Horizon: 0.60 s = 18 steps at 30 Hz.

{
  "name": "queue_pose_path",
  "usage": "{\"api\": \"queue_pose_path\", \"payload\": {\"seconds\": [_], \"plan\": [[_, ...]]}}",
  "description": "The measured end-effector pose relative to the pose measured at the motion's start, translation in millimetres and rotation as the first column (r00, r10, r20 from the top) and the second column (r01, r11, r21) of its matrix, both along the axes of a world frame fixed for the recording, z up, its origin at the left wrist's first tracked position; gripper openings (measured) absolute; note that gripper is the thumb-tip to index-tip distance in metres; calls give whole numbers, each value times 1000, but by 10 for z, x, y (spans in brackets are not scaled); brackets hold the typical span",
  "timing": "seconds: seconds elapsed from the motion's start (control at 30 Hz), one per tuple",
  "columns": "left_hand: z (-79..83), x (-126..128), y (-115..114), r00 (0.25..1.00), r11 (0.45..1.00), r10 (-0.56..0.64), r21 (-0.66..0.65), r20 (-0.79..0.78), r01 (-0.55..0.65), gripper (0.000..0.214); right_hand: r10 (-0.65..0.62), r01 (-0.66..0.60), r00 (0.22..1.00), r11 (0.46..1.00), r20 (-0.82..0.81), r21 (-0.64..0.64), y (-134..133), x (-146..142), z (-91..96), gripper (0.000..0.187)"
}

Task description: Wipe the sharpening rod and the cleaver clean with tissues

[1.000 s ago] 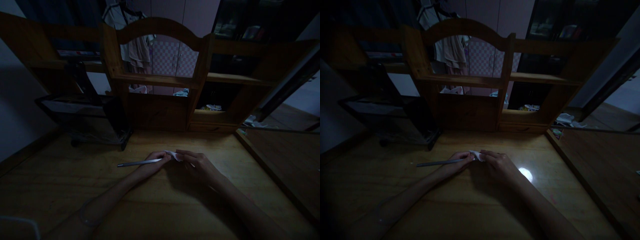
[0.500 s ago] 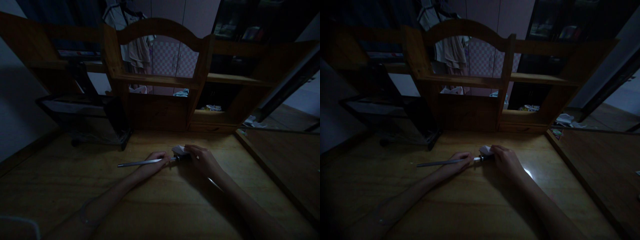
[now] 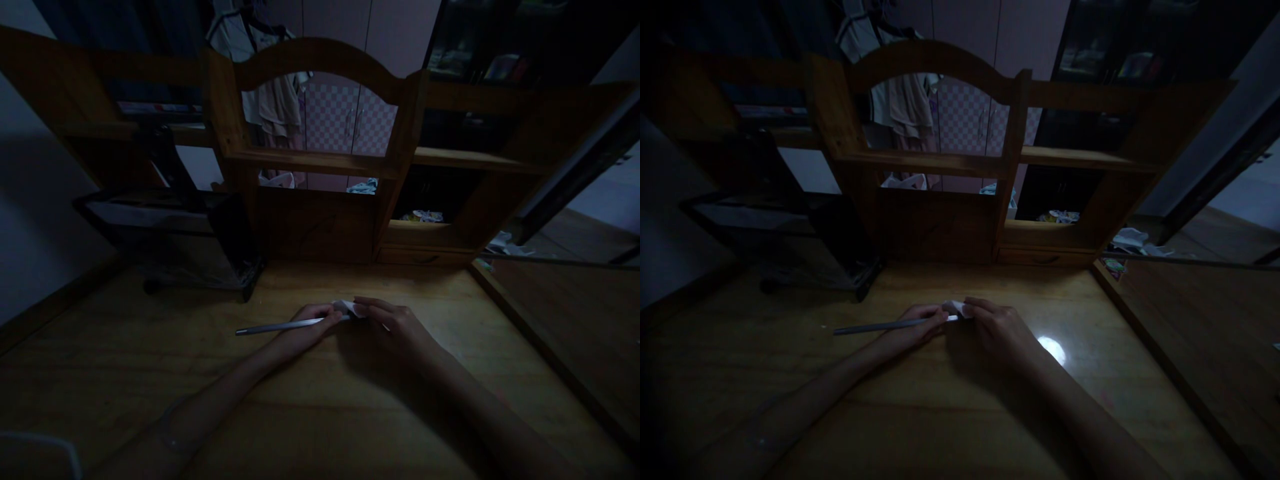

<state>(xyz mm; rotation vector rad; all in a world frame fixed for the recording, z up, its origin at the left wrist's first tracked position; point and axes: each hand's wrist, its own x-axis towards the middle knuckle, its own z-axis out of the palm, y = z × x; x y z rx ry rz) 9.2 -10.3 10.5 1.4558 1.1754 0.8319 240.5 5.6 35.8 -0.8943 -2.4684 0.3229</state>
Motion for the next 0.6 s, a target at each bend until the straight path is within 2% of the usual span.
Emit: {"api": "queue_pose_path", "payload": {"seconds": [0.2,0.3,0.47,0.6], "plan": [[21,-4,-15,1000,1000,-24,18,-14,24,41,-120,120,992,993,32,24,131,99,-32,37],[24,1,-14,1000,1000,-13,23,-24,14,40,-139,140,990,990,-17,35,142,108,-30,35],[10,9,-4,1000,1000,-4,3,8,4,41,-27,33,988,999,-152,38,18,26,45,41],[-6,2,-4,999,1000,-24,-7,41,24,41,72,-71,994,997,-86,13,-38,-14,35,44]]}}
